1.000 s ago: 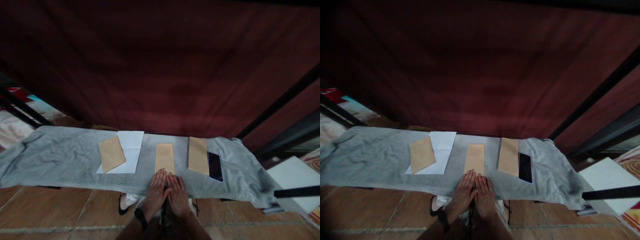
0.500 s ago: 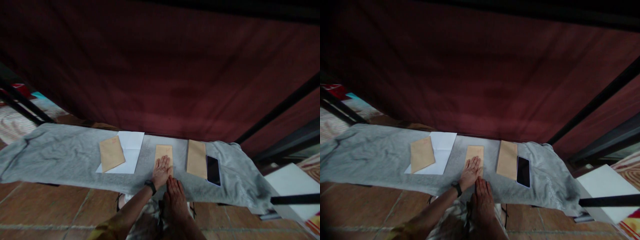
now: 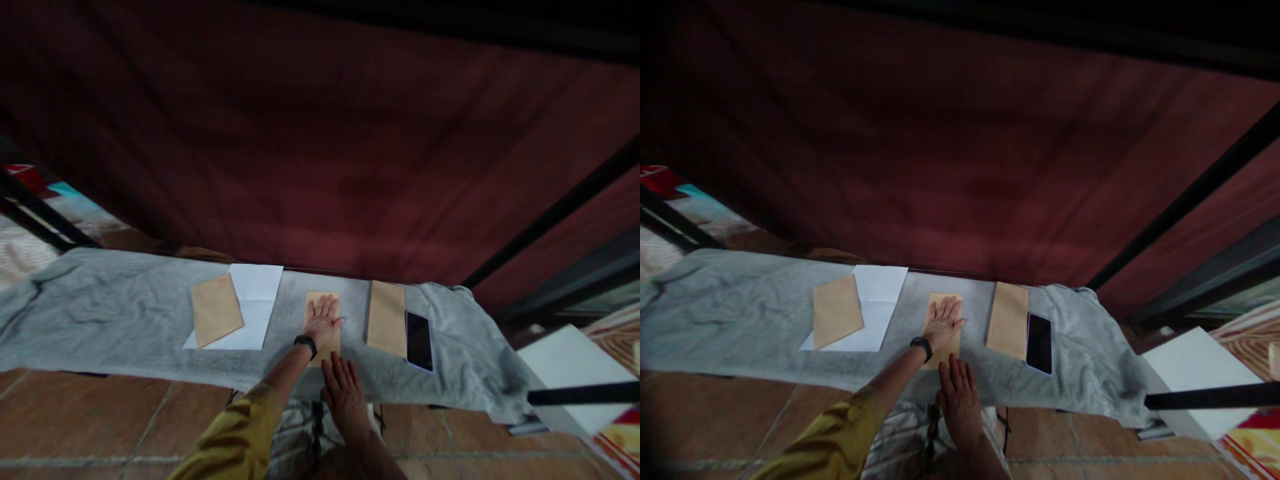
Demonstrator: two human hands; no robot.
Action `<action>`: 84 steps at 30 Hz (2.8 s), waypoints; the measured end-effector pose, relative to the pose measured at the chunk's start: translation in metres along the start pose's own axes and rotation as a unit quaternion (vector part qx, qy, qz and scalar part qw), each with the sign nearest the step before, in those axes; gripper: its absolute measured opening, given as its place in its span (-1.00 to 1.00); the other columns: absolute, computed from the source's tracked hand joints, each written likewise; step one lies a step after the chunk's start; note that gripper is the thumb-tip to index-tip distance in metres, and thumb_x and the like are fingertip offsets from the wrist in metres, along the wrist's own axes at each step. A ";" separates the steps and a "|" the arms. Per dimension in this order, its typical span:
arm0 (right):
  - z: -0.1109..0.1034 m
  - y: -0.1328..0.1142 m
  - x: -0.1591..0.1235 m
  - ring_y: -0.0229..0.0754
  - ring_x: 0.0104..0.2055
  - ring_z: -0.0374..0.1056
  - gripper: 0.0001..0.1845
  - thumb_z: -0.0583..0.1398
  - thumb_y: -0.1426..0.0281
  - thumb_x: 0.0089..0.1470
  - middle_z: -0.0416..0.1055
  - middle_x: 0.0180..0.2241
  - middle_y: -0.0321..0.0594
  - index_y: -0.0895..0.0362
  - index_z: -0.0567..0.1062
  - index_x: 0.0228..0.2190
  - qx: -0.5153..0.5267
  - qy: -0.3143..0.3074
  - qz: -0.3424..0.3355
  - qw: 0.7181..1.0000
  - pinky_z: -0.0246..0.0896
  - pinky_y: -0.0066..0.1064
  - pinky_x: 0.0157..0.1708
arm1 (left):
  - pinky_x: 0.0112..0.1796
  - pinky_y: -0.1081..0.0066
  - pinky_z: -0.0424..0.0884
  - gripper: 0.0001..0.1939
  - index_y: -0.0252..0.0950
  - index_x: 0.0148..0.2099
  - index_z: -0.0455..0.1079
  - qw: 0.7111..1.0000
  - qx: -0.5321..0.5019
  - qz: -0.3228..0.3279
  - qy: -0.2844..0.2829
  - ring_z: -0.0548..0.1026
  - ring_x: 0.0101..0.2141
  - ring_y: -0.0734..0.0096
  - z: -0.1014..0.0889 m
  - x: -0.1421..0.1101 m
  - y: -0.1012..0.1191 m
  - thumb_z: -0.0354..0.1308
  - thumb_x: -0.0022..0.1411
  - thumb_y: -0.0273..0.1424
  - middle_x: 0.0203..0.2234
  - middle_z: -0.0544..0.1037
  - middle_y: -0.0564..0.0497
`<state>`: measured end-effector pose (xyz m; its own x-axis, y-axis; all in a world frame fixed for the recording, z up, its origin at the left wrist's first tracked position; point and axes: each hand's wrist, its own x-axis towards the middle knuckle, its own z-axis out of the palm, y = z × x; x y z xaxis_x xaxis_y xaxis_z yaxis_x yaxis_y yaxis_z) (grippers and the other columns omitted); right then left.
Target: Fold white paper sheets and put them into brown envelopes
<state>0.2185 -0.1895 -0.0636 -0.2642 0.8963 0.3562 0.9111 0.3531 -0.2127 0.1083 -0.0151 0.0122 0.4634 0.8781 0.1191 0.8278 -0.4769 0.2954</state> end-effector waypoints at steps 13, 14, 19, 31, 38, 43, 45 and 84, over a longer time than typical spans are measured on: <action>0.000 -0.004 0.006 0.00 0.38 0.19 -0.47 0.05 0.43 0.32 0.28 0.32 -0.05 0.12 0.37 0.28 0.031 0.007 0.032 0.999 0.03 0.02 0.38 | 0.34 0.08 0.12 -0.47 -0.12 0.48 0.06 0.991 0.084 0.103 -0.004 0.11 0.41 0.24 0.033 -0.138 -0.039 -0.15 0.53 -0.29 0.44 0.13 -0.05; 0.001 -0.004 0.010 -0.01 0.36 0.22 -0.50 0.03 0.42 0.34 0.32 0.30 -0.07 0.12 0.40 0.25 0.040 0.011 0.043 0.998 0.04 0.02 0.38 | 0.34 0.09 0.12 -0.46 -0.10 0.47 0.07 0.989 0.091 0.114 -0.007 0.12 0.40 0.24 0.030 -0.147 -0.039 -0.12 0.52 -0.29 0.44 0.13 -0.03; 0.010 -0.018 0.038 -0.12 0.33 0.26 -0.50 -0.07 0.39 0.41 0.39 0.25 -0.13 0.10 0.38 0.27 0.089 0.017 0.053 0.994 0.17 -0.08 0.34 | 0.33 0.06 0.12 -0.41 -0.20 0.46 0.13 0.983 0.121 0.128 -0.045 0.14 0.40 0.17 0.022 -0.161 -0.038 -0.02 0.43 -0.36 0.42 0.17 -0.11; 0.005 0.009 -0.003 -0.06 0.39 0.15 -0.40 0.02 0.28 0.40 0.24 0.35 -0.02 0.21 0.19 0.37 -0.023 0.017 0.008 1.000 0.04 -0.14 0.38 | 0.36 0.14 0.01 -0.27 -0.32 0.54 -0.22 0.982 0.110 0.137 0.073 0.19 0.37 0.19 0.045 -0.175 -0.052 -0.10 0.50 -0.15 0.41 0.19 -0.18; -0.007 0.006 0.000 -0.03 0.40 0.13 -0.43 0.06 0.29 0.40 0.11 0.41 -0.10 0.01 0.21 0.37 -0.011 -0.018 0.007 1.000 0.11 -0.08 0.34 | 0.36 0.04 0.02 -0.35 -0.32 0.50 -0.01 0.994 0.063 0.090 0.006 0.09 0.41 0.18 0.048 -0.104 -0.035 -0.20 0.53 -0.11 0.42 0.17 -0.18; -0.012 0.004 0.002 -0.01 0.41 0.12 -0.44 0.08 0.28 0.40 0.13 0.40 -0.10 -0.05 0.21 0.37 -0.006 -0.037 0.024 0.999 0.15 -0.07 0.31 | 0.37 -0.02 -0.04 -0.32 -0.45 0.47 0.02 0.998 0.043 0.038 -0.034 -0.03 0.44 0.11 0.051 -0.028 -0.025 -0.20 0.52 -0.11 0.43 0.10 -0.27; -0.010 0.003 0.002 -0.02 0.41 0.12 -0.46 0.07 0.29 0.40 0.15 0.40 -0.11 -0.05 0.24 0.35 -0.005 -0.036 0.027 0.999 0.15 -0.07 0.31 | 0.38 -0.05 -0.10 -0.30 -0.41 0.50 -0.05 0.998 0.038 0.033 -0.036 -0.07 0.45 0.10 0.053 -0.009 -0.025 -0.19 0.51 -0.10 0.44 0.07 -0.25; 0.007 -0.017 0.028 0.16 0.20 0.35 -0.39 0.06 0.46 0.23 0.43 0.19 0.10 0.13 0.33 0.30 0.004 0.006 0.137 0.990 0.07 0.03 0.27 | -0.01 0.21 0.53 -0.45 -0.34 0.22 0.40 0.796 -0.553 -0.227 0.091 0.61 -0.07 0.15 0.002 -0.099 -0.005 0.15 0.16 -0.39 -0.05 0.65 -0.15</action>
<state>0.1936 -0.1685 -0.0563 -0.0029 0.9556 0.2948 0.9453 0.0988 -0.3108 0.0594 -0.0997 -0.0031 0.0583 0.9894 -0.1326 0.0648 0.1288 0.9895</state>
